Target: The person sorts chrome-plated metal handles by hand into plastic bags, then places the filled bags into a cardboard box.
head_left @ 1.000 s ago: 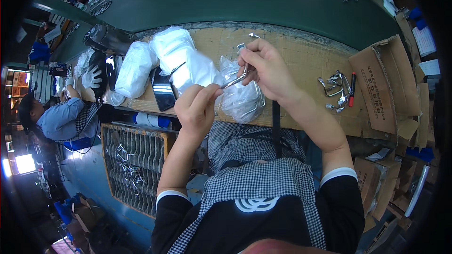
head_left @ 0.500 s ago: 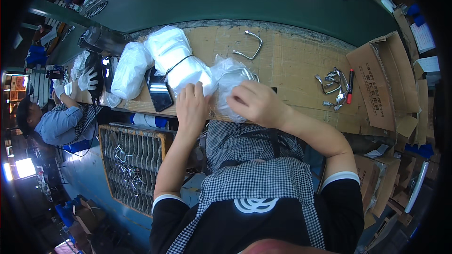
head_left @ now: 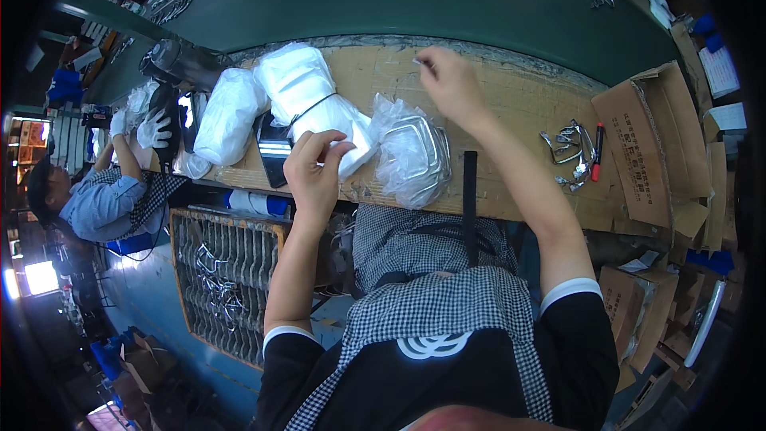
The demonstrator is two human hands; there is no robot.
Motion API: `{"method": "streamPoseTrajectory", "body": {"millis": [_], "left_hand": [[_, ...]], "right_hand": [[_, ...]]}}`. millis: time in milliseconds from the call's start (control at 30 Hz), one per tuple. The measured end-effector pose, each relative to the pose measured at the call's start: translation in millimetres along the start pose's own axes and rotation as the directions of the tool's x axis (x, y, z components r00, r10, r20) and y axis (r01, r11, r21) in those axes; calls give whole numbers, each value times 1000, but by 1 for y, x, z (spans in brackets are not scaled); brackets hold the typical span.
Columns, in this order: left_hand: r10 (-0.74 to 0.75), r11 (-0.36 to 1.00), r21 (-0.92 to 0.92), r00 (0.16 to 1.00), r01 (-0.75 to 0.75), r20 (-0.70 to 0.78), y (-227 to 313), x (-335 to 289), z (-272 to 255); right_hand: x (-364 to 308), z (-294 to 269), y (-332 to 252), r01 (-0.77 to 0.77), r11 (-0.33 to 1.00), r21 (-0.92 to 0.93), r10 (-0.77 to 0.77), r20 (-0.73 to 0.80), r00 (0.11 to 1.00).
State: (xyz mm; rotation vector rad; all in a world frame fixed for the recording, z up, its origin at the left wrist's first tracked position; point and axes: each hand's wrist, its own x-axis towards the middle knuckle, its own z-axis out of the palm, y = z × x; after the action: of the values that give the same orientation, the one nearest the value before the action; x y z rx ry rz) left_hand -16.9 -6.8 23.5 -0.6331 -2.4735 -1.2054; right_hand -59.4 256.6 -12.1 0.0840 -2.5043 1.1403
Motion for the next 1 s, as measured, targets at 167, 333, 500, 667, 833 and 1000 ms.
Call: {"method": "streamPoseTrajectory", "body": {"millis": [167, 333, 500, 667, 833, 1000], "left_hand": [[-129, 942, -315, 991, 115, -24, 16, 2, 7], [148, 985, -93, 988, -143, 45, 51, 9, -3], [-78, 937, -348, 991, 34, -112, 79, 5, 13], [302, 929, -180, 943, -324, -137, 89, -7, 15], [-72, 994, -63, 968, 89, 239, 45, -19, 23], [-7, 991, 124, 896, -54, 443, 56, -42, 45]], "right_hand": [[1, -55, -56, -464, 491, 738, 252, 390, 886], [-24, -41, -101, -518, 283, 807, 327, 427, 843], [-64, -22, -99, 592, 800, 95, -538, -321, 779], [-81, -36, -95, 688, 686, -238, -727, -203, 655], [-88, -38, -74, 496, 868, 30, -485, 273, 831], [-24, -35, -35, -158, 981, 114, 104, 382, 918]]}}
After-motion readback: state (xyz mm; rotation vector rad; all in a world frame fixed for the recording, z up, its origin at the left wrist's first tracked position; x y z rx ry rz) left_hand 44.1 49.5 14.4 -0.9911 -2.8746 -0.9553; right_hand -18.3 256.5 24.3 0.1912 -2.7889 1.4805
